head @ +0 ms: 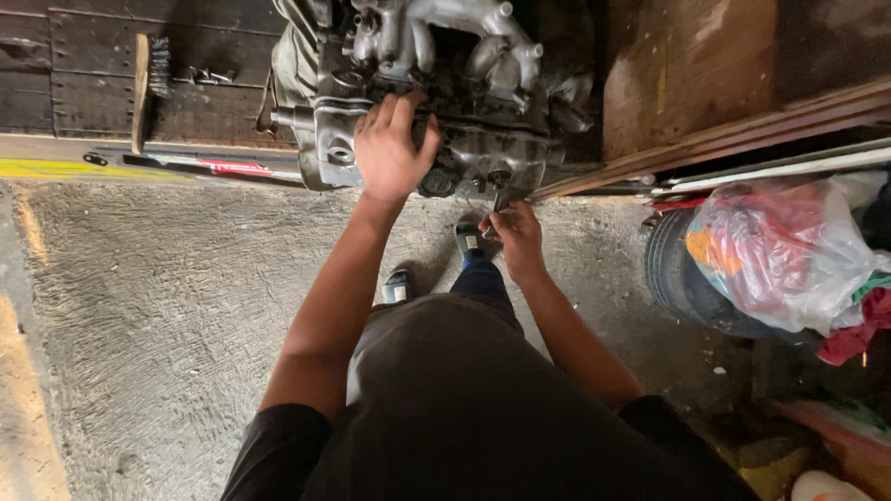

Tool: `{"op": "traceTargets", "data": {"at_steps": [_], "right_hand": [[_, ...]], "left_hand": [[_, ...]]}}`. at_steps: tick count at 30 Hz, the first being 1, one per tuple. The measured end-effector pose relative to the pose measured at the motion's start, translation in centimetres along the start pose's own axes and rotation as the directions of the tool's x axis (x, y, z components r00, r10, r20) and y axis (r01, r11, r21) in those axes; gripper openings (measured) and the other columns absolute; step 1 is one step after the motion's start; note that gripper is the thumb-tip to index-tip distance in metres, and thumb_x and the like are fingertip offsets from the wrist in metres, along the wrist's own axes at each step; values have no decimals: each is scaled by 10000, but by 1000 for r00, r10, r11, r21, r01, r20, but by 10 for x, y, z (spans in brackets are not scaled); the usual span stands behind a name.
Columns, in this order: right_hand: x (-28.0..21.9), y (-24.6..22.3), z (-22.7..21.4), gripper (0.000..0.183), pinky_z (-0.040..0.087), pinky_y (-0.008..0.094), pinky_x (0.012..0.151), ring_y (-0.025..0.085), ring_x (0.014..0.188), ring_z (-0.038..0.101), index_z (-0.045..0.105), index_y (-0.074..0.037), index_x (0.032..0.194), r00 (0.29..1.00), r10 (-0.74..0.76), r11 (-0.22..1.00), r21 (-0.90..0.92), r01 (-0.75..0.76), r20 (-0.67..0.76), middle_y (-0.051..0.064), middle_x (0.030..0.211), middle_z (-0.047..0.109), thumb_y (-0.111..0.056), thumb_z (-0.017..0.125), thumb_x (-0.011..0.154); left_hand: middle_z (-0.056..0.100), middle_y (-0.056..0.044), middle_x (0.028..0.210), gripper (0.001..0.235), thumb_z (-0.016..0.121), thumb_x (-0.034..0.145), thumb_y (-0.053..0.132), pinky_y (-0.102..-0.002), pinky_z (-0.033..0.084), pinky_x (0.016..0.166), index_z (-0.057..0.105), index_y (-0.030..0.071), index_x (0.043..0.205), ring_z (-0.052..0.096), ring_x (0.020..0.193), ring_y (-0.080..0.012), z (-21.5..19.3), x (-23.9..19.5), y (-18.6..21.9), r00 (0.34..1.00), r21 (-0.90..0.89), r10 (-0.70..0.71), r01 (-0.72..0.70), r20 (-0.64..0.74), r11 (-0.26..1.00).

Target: The person uses a wrench to tighten bolts on a disassembled engine block placed on a wooden workbench. The hands repeatedly turn the wrench on several bolt locations while stabilizing the engine with the other hand.

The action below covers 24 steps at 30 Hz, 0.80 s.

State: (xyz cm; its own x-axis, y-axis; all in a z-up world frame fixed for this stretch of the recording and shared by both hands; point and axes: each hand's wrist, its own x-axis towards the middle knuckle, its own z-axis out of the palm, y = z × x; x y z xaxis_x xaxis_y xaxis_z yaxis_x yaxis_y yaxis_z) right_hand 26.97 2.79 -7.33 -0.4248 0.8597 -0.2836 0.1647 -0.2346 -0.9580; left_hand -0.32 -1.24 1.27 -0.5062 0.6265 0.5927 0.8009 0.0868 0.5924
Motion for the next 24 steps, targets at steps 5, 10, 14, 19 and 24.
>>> {"op": "traceTargets", "data": {"at_steps": [5,10,14,19,24], "right_hand": [[6,2,-9,178,624,349,801,195,886,731,614,-53,1179,977,-206,978,-20,208,54,94,979,714,-50,642,1003],[6,-34,-39,183,619,317,738,152,835,750,695,-88,1152,968,-251,772,-607,188,-20,72,970,761,-155,702,982],[3,-84,-50,195,558,364,649,225,745,702,766,-91,1106,883,-441,317,-892,323,163,114,933,739,-208,787,952],[-1,-129,-49,175,544,426,702,302,815,689,782,-141,1066,777,-523,93,-882,462,351,117,898,731,-209,808,907],[-12,-109,-46,200,521,405,631,251,770,692,756,-102,1120,920,-378,431,-860,273,103,88,940,749,-207,761,950]], "left_hand": [[694,-93,1011,263,703,936,296,-435,514,808,671,127,1135,683,913,-306,-1,-1,2,1000,3,-16,16,7,1000],[688,-88,1011,270,707,928,289,-442,510,816,666,127,1140,678,932,-311,-1,-2,2,1000,-18,-8,8,2,1000],[683,-90,1016,269,713,932,284,-444,509,825,663,126,1144,672,939,-318,-1,-1,2,1000,-13,-2,2,10,1000],[685,-88,1020,266,710,929,279,-447,509,830,659,126,1141,673,942,-316,-3,-1,3,1000,-22,-6,6,5,1000],[684,-91,1017,272,711,930,278,-451,510,830,657,121,1145,677,943,-318,-2,-2,2,1000,-17,0,0,-7,1000]]}}
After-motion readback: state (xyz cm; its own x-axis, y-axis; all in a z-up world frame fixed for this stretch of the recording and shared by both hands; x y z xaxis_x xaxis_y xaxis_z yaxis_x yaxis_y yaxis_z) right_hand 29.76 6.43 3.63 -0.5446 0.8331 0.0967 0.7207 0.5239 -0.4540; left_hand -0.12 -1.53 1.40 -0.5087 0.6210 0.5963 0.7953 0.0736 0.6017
